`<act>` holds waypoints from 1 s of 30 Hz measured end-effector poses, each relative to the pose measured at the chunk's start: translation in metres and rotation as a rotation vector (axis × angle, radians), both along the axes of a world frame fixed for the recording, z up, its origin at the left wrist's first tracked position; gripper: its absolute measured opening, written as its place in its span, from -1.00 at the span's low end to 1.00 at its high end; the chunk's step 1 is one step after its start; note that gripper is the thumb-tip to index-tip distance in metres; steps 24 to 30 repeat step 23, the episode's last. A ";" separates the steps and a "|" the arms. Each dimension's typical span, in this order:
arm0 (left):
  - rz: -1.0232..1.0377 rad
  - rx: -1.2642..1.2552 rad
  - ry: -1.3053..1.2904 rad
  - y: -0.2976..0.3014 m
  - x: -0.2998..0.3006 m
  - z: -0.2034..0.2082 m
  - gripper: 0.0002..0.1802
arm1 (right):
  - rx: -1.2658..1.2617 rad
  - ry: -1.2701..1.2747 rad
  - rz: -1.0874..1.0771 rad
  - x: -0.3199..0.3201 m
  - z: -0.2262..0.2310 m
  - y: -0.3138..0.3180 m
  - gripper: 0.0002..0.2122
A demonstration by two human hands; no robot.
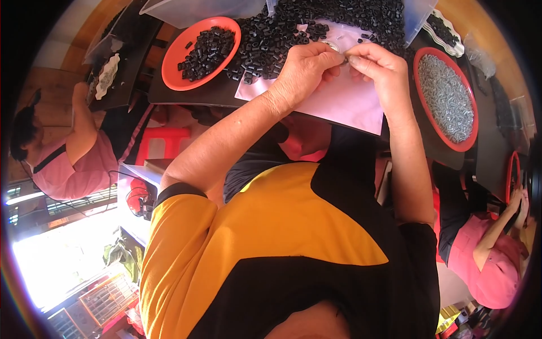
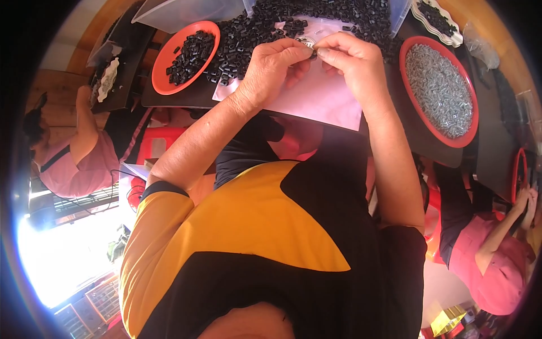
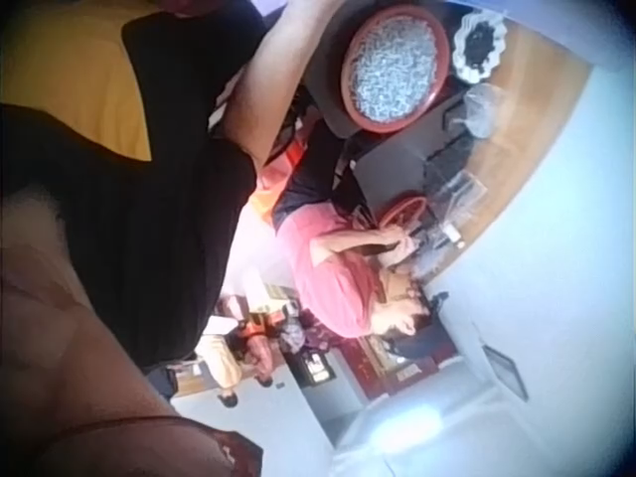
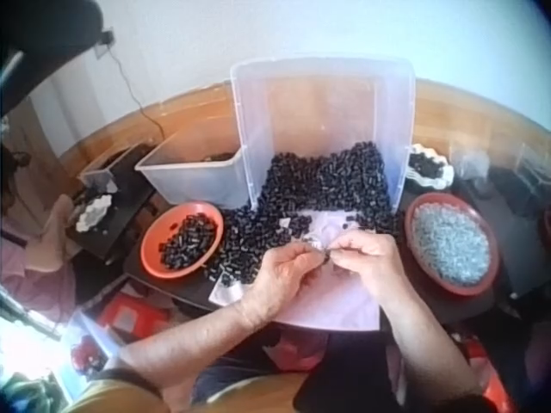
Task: The person assembles small components by picking up plastic pieces and inserting small pins into them by hand.
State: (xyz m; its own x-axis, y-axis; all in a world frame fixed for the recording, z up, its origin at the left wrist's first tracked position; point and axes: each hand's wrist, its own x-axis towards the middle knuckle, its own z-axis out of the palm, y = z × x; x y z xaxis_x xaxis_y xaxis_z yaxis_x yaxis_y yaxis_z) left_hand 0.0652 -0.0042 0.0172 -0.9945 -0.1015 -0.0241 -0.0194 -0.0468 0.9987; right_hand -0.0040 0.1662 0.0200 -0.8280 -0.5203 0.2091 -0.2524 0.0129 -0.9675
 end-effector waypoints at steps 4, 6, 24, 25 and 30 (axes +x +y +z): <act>0.050 0.204 -0.047 0.005 0.002 0.000 -0.80 | 0.025 0.364 -0.025 0.004 -0.009 -0.002 -0.87; 0.077 0.266 -0.057 0.007 0.003 -0.001 -0.80 | 0.040 0.407 -0.017 0.004 -0.010 -0.003 -0.86; -0.101 0.120 0.023 -0.014 0.003 -0.009 -0.86 | 0.853 1.235 -0.355 -0.049 0.023 -0.004 -0.90; -0.101 0.120 0.023 -0.014 0.003 -0.009 -0.86 | 0.853 1.235 -0.355 -0.049 0.023 -0.004 -0.90; -0.101 0.120 0.023 -0.014 0.003 -0.009 -0.86 | 0.853 1.235 -0.355 -0.049 0.023 -0.004 -0.90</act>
